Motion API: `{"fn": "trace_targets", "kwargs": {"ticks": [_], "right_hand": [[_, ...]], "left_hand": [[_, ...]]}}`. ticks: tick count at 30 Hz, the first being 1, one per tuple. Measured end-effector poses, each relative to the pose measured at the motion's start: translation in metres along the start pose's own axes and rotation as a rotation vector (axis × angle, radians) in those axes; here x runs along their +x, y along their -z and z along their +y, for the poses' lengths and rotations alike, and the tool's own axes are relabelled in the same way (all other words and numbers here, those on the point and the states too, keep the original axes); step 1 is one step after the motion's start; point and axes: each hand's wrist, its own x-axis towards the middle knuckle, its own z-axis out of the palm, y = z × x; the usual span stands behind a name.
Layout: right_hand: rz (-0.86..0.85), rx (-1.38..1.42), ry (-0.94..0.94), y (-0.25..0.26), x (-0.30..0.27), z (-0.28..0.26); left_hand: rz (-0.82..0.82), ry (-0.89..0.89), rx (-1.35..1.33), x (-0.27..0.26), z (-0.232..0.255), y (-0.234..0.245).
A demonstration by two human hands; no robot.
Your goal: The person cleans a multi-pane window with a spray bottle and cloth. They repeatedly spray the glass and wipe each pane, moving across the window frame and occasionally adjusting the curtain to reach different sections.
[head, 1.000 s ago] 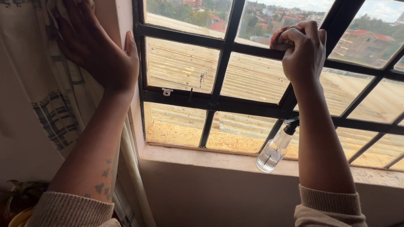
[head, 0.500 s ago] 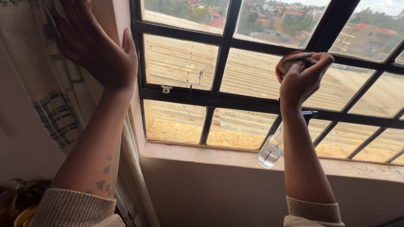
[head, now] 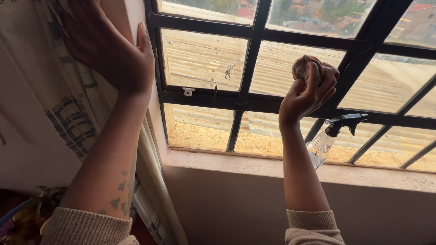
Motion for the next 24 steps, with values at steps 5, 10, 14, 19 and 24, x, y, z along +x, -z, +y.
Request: {"fn": "trace_targets", "kwargs": {"ticks": [5, 10, 14, 19, 24], "right_hand": [[-0.248, 0.232, 0.089, 0.007, -0.013, -0.041], [-0.176, 0.032, 0.171, 0.030, -0.008, -0.008], [-0.067, 0.080, -0.066, -0.002, 0.009, -0.005], [-0.269, 0.187, 0.180, -0.015, -0.007, -0.049], [-0.058, 0.138, -0.087, -0.018, 0.012, -0.023]], "left_hand": [[0.045, -0.030, -0.003, 0.001, -0.002, -0.003], [0.038, -0.013, -0.007, 0.001, 0.000, -0.002], [0.034, -0.003, -0.031, 0.003, 0.002, 0.002], [0.022, 0.008, -0.023, 0.002, 0.005, 0.006], [0.012, 0.011, -0.025, 0.001, 0.005, 0.007]]}}
